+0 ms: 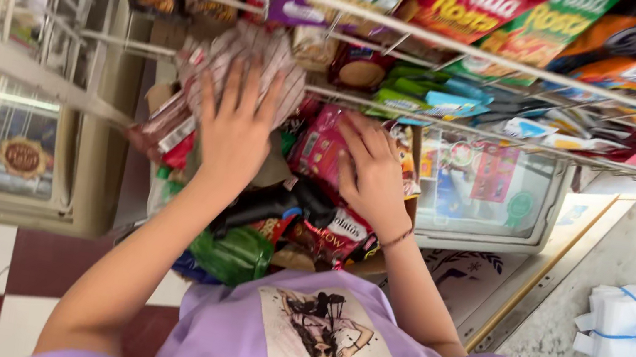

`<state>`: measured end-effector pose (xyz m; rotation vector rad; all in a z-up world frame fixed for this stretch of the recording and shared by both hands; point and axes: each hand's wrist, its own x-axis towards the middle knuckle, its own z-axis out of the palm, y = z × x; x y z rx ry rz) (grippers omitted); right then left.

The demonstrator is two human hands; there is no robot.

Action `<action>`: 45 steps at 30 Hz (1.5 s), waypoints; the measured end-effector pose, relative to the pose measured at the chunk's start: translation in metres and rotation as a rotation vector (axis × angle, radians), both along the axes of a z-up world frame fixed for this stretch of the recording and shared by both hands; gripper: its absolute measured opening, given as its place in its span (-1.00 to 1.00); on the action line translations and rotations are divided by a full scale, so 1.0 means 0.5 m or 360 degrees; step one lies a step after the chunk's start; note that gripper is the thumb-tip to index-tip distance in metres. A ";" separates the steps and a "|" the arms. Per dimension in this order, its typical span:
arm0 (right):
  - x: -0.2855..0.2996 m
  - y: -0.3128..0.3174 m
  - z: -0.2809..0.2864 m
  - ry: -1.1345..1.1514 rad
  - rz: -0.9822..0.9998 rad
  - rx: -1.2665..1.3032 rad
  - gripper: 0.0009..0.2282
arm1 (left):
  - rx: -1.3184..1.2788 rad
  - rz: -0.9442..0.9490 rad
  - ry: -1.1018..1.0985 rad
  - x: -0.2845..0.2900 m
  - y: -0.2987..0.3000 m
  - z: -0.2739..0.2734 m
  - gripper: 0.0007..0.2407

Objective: The person places bread loaves into a box, scans items with a handheld scanner, and cleans the shelves and various snack packages using a spray bottle and cloths.

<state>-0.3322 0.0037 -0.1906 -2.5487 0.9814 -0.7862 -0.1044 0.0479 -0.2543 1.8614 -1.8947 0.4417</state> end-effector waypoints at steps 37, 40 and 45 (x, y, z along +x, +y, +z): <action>0.156 -0.010 -0.090 0.0565 -0.0234 -0.0210 -0.48 | 0.0025 0.0572 0.0455 0.233 0.020 -0.022 -0.52; 0.156 -0.009 -0.095 0.0525 -0.0228 -0.0198 -0.50 | -0.0069 0.0394 0.0625 0.174 0.020 -0.006 -0.63; 0.111 -0.046 -0.078 -0.0048 -0.0025 0.0228 -0.56 | 0.0140 -0.0048 0.0293 0.013 -0.042 -0.015 -0.55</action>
